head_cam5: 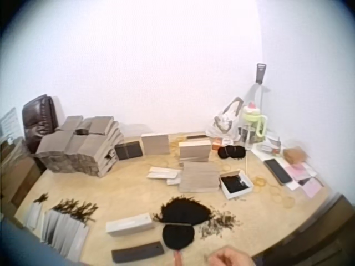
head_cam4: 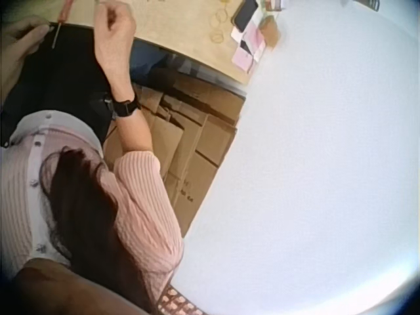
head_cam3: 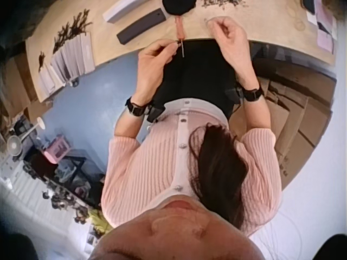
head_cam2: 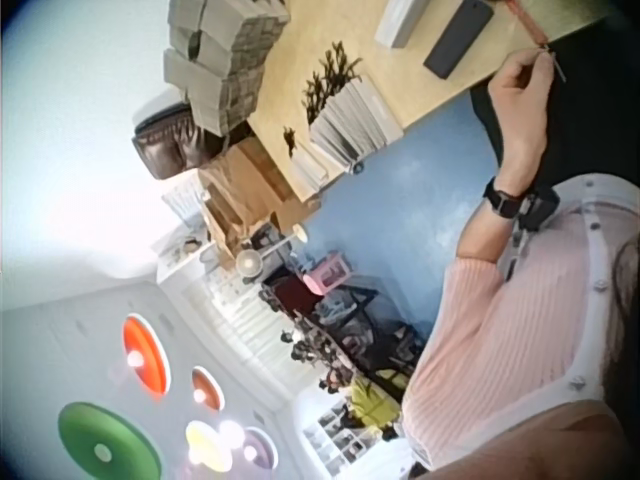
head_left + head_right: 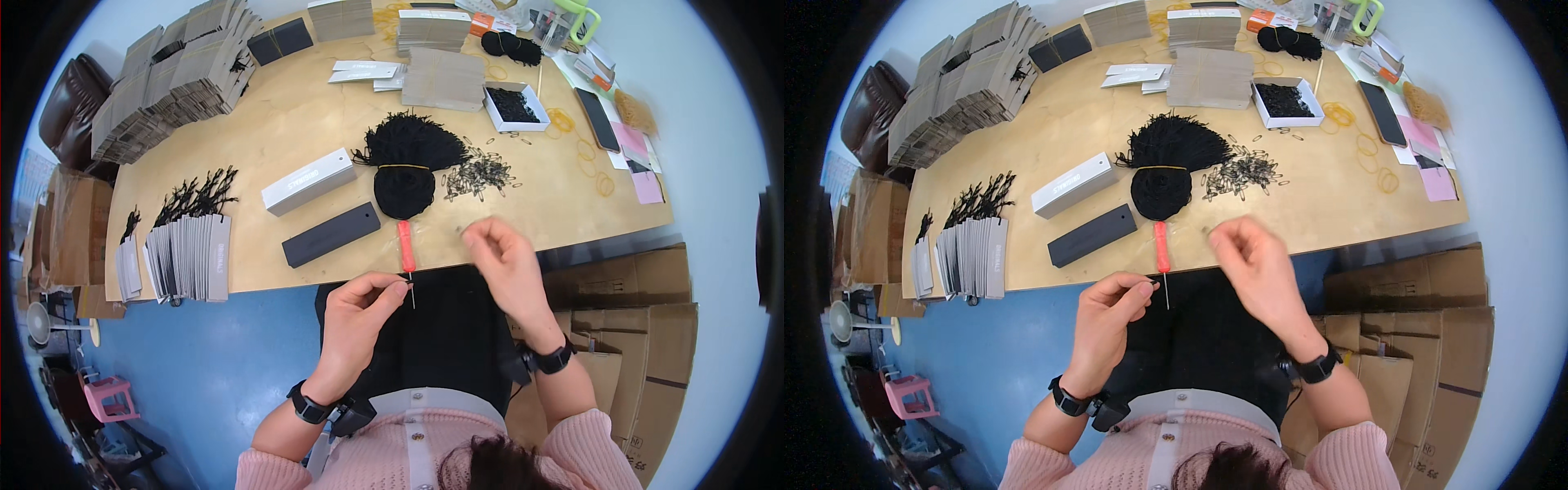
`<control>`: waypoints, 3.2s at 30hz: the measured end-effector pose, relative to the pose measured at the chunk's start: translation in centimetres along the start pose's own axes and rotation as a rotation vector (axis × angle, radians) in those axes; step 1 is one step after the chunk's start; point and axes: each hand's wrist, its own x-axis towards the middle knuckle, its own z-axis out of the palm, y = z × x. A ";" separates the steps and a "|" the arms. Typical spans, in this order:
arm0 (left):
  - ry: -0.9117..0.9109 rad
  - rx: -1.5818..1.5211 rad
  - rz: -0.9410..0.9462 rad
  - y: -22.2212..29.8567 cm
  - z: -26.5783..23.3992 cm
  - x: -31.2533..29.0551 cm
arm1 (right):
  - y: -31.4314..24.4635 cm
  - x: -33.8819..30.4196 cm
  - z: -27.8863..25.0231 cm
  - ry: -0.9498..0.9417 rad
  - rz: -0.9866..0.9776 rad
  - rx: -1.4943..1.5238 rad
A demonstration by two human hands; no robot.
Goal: Threading black tassels through holes in cardstock tags and stacking the finished products.
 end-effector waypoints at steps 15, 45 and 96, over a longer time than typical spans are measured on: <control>0.007 0.091 0.106 -0.2 0.2 -0.5 | 0.1 -2.6 2.6 -0.453 0.483 0.694; -0.011 -0.030 -0.008 0.4 0.5 -1.4 | -1.9 -3.4 3.3 -0.011 -0.741 -0.542; 0.025 0.806 0.500 0.5 0.6 -2.2 | -1.1 -2.8 2.8 -0.145 -0.865 -0.752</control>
